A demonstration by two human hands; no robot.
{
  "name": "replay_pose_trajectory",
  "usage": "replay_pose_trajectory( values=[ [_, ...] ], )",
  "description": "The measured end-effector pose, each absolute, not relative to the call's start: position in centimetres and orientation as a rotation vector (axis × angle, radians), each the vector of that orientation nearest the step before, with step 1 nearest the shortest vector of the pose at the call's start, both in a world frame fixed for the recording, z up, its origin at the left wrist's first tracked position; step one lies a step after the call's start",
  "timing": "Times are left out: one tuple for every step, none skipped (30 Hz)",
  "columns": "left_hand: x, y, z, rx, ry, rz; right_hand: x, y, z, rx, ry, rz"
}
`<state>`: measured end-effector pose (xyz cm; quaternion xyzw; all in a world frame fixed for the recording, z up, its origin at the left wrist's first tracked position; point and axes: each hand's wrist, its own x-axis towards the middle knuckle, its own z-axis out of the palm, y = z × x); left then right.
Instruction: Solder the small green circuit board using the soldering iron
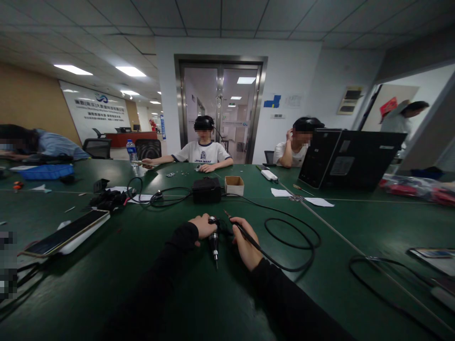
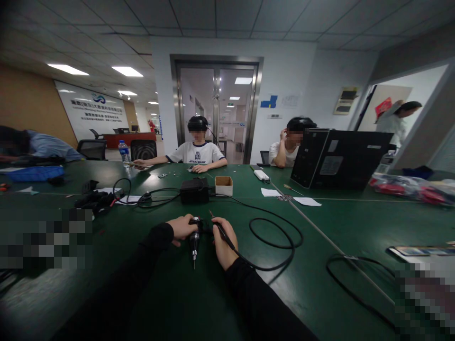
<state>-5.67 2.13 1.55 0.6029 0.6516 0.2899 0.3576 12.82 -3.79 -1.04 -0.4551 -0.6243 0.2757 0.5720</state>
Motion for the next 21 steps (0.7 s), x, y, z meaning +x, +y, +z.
replay_pose_trajectory(
  values=[
    [-5.2, 1.8, 1.5, 1.601, 1.694, 0.778, 12.9, -3.8, -1.1, -1.06, -1.475, 0.637],
    [-4.7, 1.4, 1.4, 1.649, 1.696, 0.811, 12.9, -3.7, -1.2, -1.044, -1.487, 0.617],
    [-4.2, 1.1, 1.3, 1.699, 1.701, 0.836, 12.9, -3.7, -1.2, -1.026, -1.499, 0.588],
    [-3.7, 0.9, 1.3, 1.745, 1.711, 0.85, 13.0, -3.7, -1.3, -1.013, -1.51, 0.555],
    [-3.3, 0.7, 1.3, 1.783, 1.729, 0.854, 13.0, -3.7, -1.3, -1.008, -1.519, 0.524],
    [-2.9, 0.5, 1.4, 1.81, 1.755, 0.849, 13.0, -3.7, -1.3, -1.011, -1.523, 0.499],
    [-2.7, 0.3, 1.7, 1.825, 1.783, 0.836, 13.0, -3.7, -1.3, -1.017, -1.523, 0.483],
    [-2.5, 0.1, 1.9, 1.832, 1.804, 0.812, 13.0, -3.7, -1.3, -1.018, -1.519, 0.476],
    [-2.5, -0.1, 2.3, 1.841, 1.817, 0.773, 13.0, -3.7, -1.3, -1.006, -1.514, 0.479],
    [-2.7, -0.3, 2.6, 1.854, 1.824, 0.729, 13.0, -3.7, -1.3, -0.988, -1.508, 0.49],
    [-2.9, -0.6, 3.0, 1.874, 1.827, 0.686, 12.9, -3.7, -1.3, -0.971, -1.498, 0.512],
    [-3.3, -0.9, 3.3, 1.897, 1.824, 0.643, 12.9, -3.8, -1.3, -0.966, -1.484, 0.542],
    [-3.9, -1.3, 3.6, 1.922, 1.825, 0.593, 12.8, -3.8, -1.2, -0.975, -1.47, 0.573],
    [-4.6, -1.8, 3.8, 1.95, 1.828, 0.531, 12.8, -3.9, -1.2, -0.997, -1.457, 0.603],
    [-5.4, -2.3, 4.0, 1.976, 1.834, 0.464, 12.7, -3.9, -1.1, -1.027, -1.446, 0.629],
    [-6.4, -2.8, 4.2, 2.001, 1.839, 0.39, 12.7, -4.0, -1.0, -1.058, -1.437, 0.65],
    [-7.4, -3.3, 4.2, 2.025, 1.842, 0.314, 12.7, -4.1, -0.9, -1.083, -1.43, 0.665],
    [-8.6, -3.9, 4.3, 2.039, 1.846, 0.25, 12.7, -4.1, -0.8, -1.101, -1.425, 0.679],
    [-9.9, -4.5, 4.4, 2.043, 1.848, 0.211, 12.7, -4.2, -0.8, -1.112, -1.418, 0.692],
    [-11.3, -5.1, 4.4, 2.037, 1.849, 0.188, 12.7, -4.2, -0.7, -1.118, -1.412, 0.703],
    [-12.6, -5.7, 4.5, 2.022, 1.856, 0.173, 12.7, -4.3, -0.7, -1.121, -1.41, 0.713]
  ],
)
